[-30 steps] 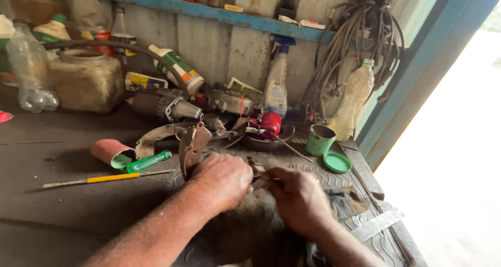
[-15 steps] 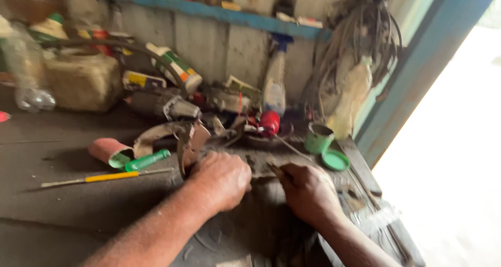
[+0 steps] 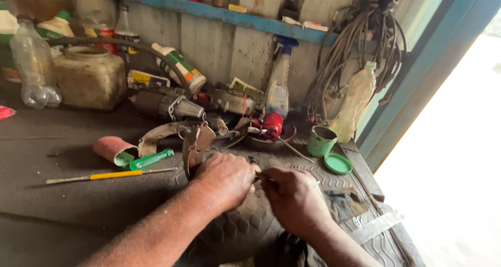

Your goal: The person repairs a metal brake shoe by cleaning the surface with sandpaper and wiping it with a cloth.

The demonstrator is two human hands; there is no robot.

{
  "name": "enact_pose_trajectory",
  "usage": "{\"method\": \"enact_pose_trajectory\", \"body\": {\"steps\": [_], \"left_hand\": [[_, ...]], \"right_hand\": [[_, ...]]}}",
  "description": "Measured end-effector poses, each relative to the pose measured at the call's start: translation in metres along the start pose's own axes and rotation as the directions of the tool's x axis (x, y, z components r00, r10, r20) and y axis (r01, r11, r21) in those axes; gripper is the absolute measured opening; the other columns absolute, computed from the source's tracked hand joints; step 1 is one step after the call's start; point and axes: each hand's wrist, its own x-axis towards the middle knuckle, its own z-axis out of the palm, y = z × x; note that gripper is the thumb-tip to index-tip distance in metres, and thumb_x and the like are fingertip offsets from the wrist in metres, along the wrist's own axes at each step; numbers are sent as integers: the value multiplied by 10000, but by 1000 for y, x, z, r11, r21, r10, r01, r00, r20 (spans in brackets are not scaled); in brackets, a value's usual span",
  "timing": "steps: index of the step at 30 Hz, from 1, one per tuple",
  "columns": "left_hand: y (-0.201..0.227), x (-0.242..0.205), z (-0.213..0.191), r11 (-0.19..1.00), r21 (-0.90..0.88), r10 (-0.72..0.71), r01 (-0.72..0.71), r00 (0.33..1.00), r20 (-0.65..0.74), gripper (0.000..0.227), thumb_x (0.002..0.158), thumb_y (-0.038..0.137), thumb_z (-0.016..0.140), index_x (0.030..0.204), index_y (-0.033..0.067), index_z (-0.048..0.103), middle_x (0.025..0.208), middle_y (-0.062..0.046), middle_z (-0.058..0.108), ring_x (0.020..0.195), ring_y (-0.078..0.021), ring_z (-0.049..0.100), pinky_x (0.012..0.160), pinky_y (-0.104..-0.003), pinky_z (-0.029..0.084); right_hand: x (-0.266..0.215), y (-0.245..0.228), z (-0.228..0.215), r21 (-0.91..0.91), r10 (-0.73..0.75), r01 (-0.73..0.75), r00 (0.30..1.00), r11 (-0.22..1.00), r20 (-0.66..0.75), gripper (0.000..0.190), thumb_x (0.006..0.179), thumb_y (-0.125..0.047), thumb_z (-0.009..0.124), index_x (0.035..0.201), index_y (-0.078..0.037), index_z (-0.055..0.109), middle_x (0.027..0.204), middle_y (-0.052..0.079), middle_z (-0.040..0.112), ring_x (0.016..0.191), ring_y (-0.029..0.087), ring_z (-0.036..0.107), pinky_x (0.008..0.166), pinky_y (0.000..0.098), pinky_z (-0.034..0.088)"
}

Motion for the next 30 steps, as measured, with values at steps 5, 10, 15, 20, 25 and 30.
{"method": "enact_pose_trajectory", "body": {"steps": [5,10,15,20,25,30], "left_hand": [[1,0,-1,998,52,-39,34,996,83,153,855,188,692,820,59,766,908,-170,739,929,-356,720,843,-475,561],[1,4,3,998,57,-22,20,999,34,147,874,143,661,825,63,775,915,-182,744,928,-361,723,838,-484,562],[1,0,3,999,40,-30,27,997,76,180,851,225,710,823,58,769,913,-179,735,937,-364,713,853,-477,557],[0,6,5,998,62,-23,21,999,28,199,874,219,670,828,45,756,870,-184,741,900,-359,727,827,-487,564],[-2,1,3,997,61,-43,40,998,42,191,869,203,649,823,64,771,909,-189,732,913,-382,713,831,-494,558],[-2,3,6,999,0,-34,34,999,27,239,850,299,702,864,66,756,893,-176,744,918,-365,716,821,-493,558]], "right_hand": [[8,11,-18,-31,62,-66,993,997,-101,192,852,-256,697,983,-152,791,779,154,741,736,355,727,659,452,560],[2,7,-6,-93,3,-9,998,996,-57,170,853,-230,670,969,-151,766,748,153,723,739,370,707,664,458,564],[6,18,-20,-211,-127,109,989,971,-77,98,816,-180,694,864,-129,762,781,141,735,784,376,696,675,485,536],[6,10,-10,-108,-217,215,976,971,-11,160,802,-165,686,945,-148,757,812,106,736,759,347,707,657,450,550],[6,11,-21,-226,-261,251,965,941,-14,183,770,-137,691,931,-176,766,844,74,726,803,330,703,662,446,550],[1,6,-7,-195,-337,341,940,920,54,313,812,-126,646,1108,-172,733,914,73,724,796,297,711,647,422,557]]}}
